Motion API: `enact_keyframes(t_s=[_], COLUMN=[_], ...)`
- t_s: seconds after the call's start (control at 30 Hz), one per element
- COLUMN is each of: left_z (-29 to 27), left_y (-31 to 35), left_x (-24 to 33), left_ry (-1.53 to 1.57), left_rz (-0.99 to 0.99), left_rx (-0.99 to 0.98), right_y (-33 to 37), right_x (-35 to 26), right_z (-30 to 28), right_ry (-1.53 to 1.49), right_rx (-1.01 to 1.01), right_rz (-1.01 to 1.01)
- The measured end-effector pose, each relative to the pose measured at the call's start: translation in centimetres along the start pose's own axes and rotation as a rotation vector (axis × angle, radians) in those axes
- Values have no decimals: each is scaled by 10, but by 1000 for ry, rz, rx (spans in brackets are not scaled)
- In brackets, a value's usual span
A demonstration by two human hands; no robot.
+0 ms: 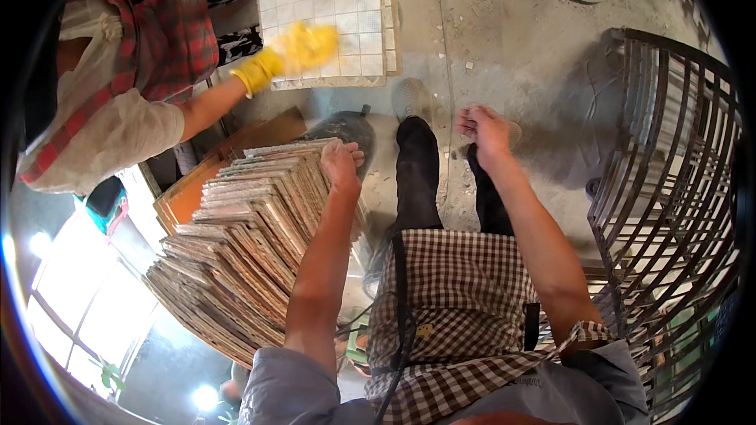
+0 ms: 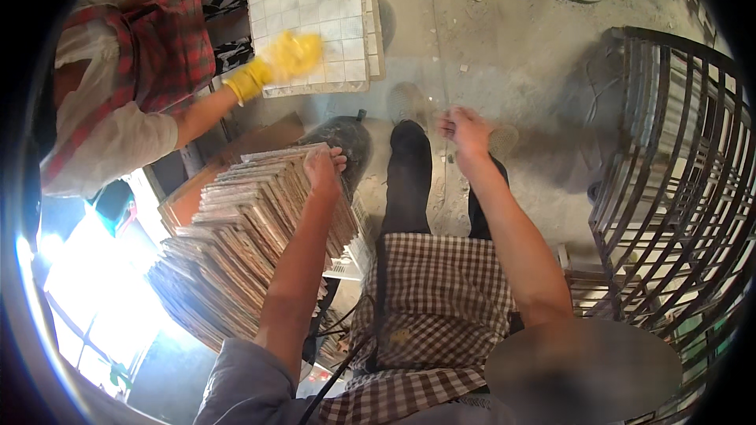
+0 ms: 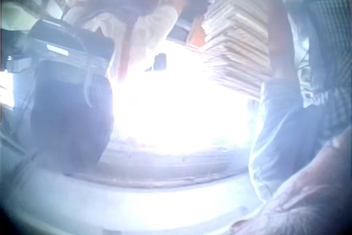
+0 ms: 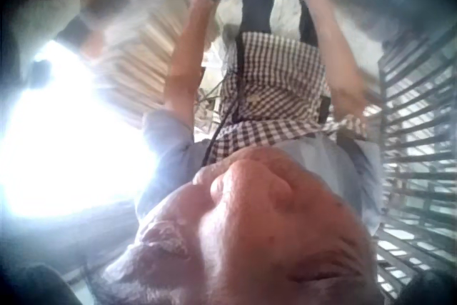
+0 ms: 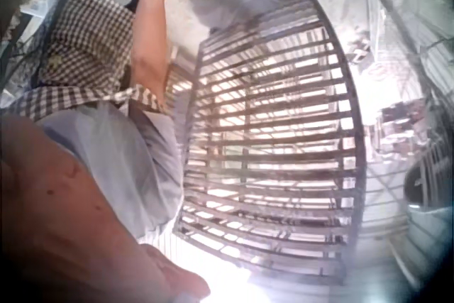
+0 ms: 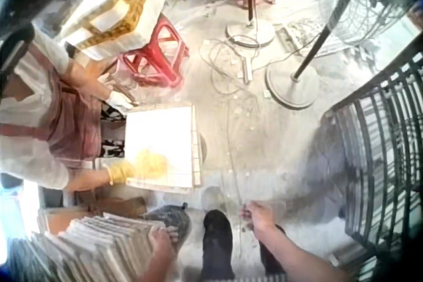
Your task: The person repeatedly picks up rectangular frames from a stack on the floor and places them onto a metal drying rack. The person handles the frames one at a time, lifting them from a pile and arranging them on the rack's shelves.
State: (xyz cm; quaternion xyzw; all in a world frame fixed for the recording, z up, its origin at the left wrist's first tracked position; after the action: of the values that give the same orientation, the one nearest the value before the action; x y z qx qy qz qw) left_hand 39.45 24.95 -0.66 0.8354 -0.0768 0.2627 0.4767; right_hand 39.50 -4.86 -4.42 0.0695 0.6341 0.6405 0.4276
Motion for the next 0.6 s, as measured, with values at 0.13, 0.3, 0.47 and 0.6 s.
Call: enact_keyframes(t_s=[0.13,0.3,0.47,0.6], left_z=[-16,-18,-24,-28], left_y=[-15,-15,-17,-21], left_x=[1,-2,-21,-20], left_ry=[0,11,-52,-62], left_rz=[-91,-141,-193,-191], left_rx=[-31,-65,-58,-82], right_y=[8,4,4,6], right_x=[21,41,61,74], right_z=[62,107,114,111], right_ry=[18,-17,-206,-273], right_rx=[-50,-11,47,52], right_rz=[-57,-119,62,117])
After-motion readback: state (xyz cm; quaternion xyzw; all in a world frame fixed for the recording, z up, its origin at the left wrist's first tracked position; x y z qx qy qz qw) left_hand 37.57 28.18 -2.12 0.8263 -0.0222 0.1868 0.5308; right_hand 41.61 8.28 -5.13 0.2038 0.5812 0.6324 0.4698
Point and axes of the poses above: each hand's wrist, its own y-axis away from the middle knuckle, its own z-axis out of the palm, x = y × z, the point moved 2 cm from there along -y, towards the middle knuckle, and after that the axes turned 4 degrees about -z, right-handed, at the moved point
